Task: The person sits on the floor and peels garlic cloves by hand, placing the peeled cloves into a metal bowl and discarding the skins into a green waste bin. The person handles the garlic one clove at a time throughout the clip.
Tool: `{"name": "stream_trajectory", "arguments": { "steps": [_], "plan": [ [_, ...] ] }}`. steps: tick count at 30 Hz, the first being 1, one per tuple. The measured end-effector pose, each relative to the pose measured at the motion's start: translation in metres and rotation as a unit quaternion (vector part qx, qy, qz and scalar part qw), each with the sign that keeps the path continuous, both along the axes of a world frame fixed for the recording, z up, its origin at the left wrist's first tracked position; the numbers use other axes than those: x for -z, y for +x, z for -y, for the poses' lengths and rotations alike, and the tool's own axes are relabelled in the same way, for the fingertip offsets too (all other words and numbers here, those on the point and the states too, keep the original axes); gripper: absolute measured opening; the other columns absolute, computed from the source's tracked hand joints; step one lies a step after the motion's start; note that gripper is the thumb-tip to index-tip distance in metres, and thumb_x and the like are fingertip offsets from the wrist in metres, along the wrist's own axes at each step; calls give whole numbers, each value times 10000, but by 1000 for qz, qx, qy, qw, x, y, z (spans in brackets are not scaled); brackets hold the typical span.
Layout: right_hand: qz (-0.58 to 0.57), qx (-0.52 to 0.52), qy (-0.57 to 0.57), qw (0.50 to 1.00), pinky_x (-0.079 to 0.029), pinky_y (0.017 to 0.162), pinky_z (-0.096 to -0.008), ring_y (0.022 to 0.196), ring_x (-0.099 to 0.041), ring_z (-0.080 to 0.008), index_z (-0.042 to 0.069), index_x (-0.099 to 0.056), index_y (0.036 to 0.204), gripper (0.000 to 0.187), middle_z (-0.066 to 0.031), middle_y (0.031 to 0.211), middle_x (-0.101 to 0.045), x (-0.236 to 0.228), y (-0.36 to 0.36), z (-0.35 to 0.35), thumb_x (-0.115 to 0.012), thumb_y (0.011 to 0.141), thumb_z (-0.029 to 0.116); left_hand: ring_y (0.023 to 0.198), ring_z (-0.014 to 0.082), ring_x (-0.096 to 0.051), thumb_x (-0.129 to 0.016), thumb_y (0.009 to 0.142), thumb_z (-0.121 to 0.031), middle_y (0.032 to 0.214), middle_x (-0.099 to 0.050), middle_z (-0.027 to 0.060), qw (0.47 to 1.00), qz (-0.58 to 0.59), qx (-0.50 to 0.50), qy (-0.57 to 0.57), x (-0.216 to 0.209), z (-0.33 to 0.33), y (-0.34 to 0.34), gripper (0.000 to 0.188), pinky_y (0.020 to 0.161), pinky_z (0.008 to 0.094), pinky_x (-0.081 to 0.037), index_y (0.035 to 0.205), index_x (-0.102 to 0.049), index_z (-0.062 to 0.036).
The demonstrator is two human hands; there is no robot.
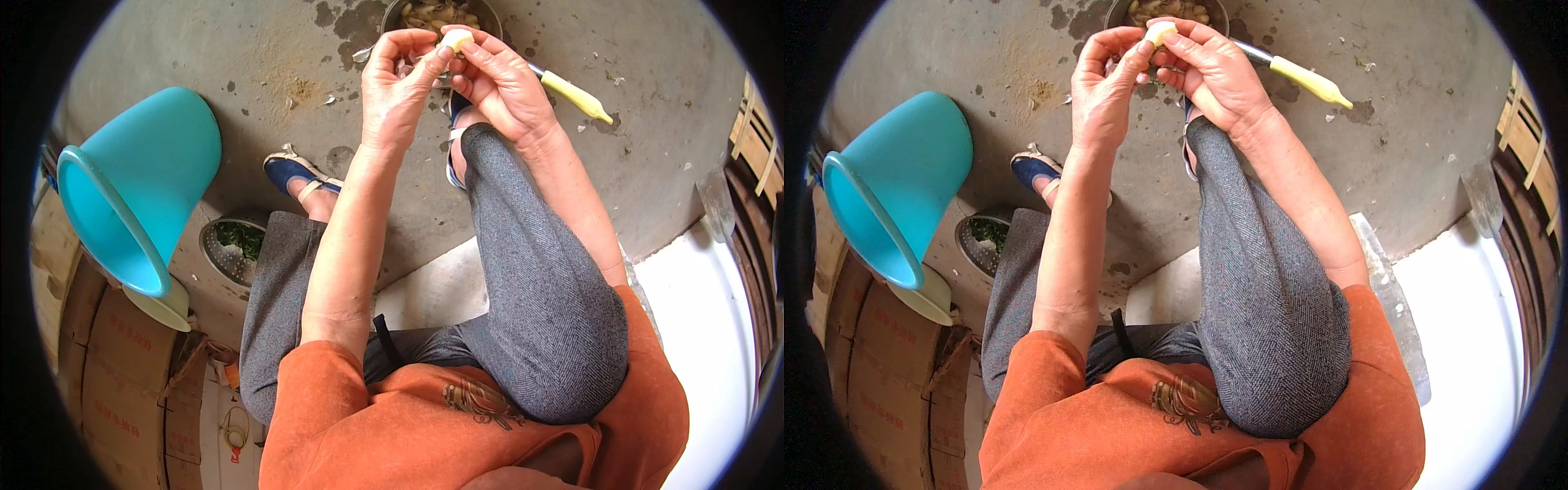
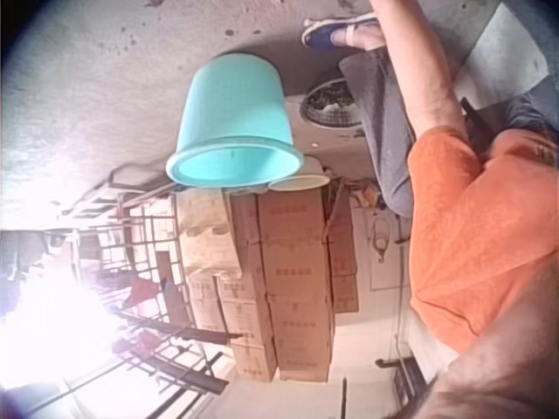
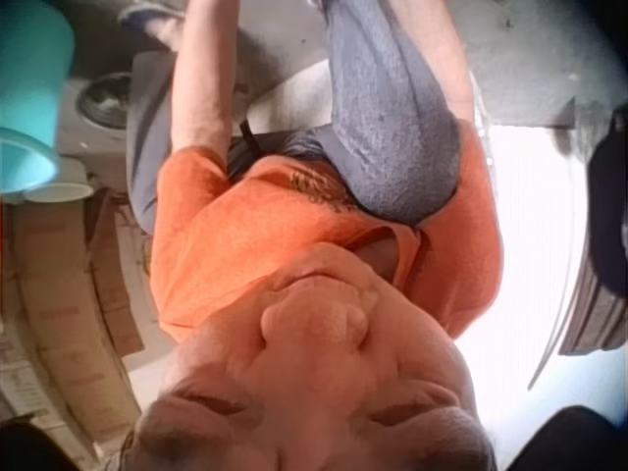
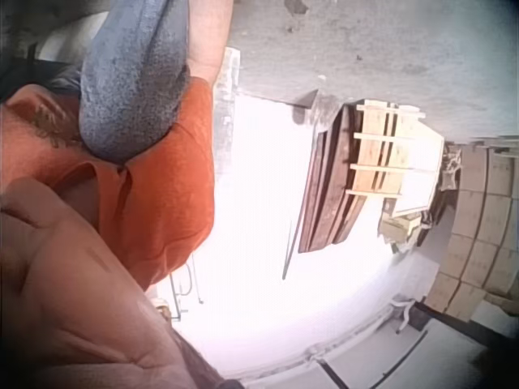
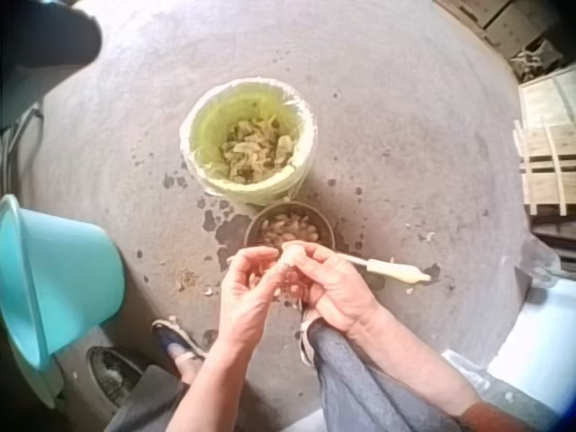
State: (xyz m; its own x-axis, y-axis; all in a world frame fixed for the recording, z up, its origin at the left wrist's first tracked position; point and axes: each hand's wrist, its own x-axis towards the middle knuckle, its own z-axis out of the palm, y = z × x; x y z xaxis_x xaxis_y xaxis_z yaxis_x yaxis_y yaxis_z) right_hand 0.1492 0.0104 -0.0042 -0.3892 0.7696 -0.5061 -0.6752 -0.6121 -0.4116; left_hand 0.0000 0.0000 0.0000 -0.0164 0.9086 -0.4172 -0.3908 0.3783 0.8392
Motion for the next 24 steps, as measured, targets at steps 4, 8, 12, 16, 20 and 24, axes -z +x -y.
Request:
{"name": "stream_trajectory", "arguments": {
  "steps": [4, 8, 12, 16, 20, 24],
  "plan": [
    [-59, -9, -31, 998, -543, 727, -257, 797, -617, -105, 11, -575, 1167, 262, -47, 954, -642, 4, 0, -5, -535, 933, 121, 711, 45, -549, -695, 835, -105, 839, -633, -8, 1000, 20, 4, -14, 6, -1, -4, 120, 621, 183, -455, 898, -622, -34],
    [-37, -36, -45, 998, -541, 709, -240, 800, -616, -91, -6, -581, 1148, 264, -41, 935, -640, -1, 0, -5, -546, 930, 138, 669, 70, -549, -672, 845, -94, 819, -627, 18, 986, -154, 38, 43, 3, 0, -3, 102, 597, 210, -459, 868, -607, -19],
    [100, -62, 5, 993, -534, 717, -238, 794, -612, -88, -11, -589, 1125, 272, -33, 923, -635, -2, -3, -3, -590, 907, 152, 646, 182, -565, -643, 844, -88, 766, -580, 86, 941, -305, 89, 119, 3, 2, -5, 106, 591, 288, -462, 836, -561, -20],
    [219, -113, 61, 967, -511, 732, -216, 798, -604, -81, -2, -586, 1138, 293, -33, 967, -631, -11, -3, -2, -620, 890, 150, 720, 293, -552, -625, 836, -83, 781, -554, 115, 866, -450, 71, 209, 8, -4, -24, 100, 655, 365, -458, 847, -542, -30],
    [286, -106, 115, 945, -505, 720, -235, 797, -609, -91, 24, -626, 1035, 196, -27, 951, -641, -13, -6, 1, -650, 851, 86, 638, 49, -530, -570, 906, -67, 817, -583, -7, 974, -214, -28, 68, 17, -7, -43, 36, 542, 201, -443, 935, -559, -49],
    [331, -63, 189, 922, -518, 726, -251, 819, -612, -97, 14, -629, 1016, 197, -22, 937, -637, -5, -9, 5, -654, 821, 15, 697, 29, -543, -565, 905, -52, 836, -599, -30, 992, -92, 58, 67, 2, -5, -32, 137, 588, 170, -452, 1040, -583, -65]
  ]
}}
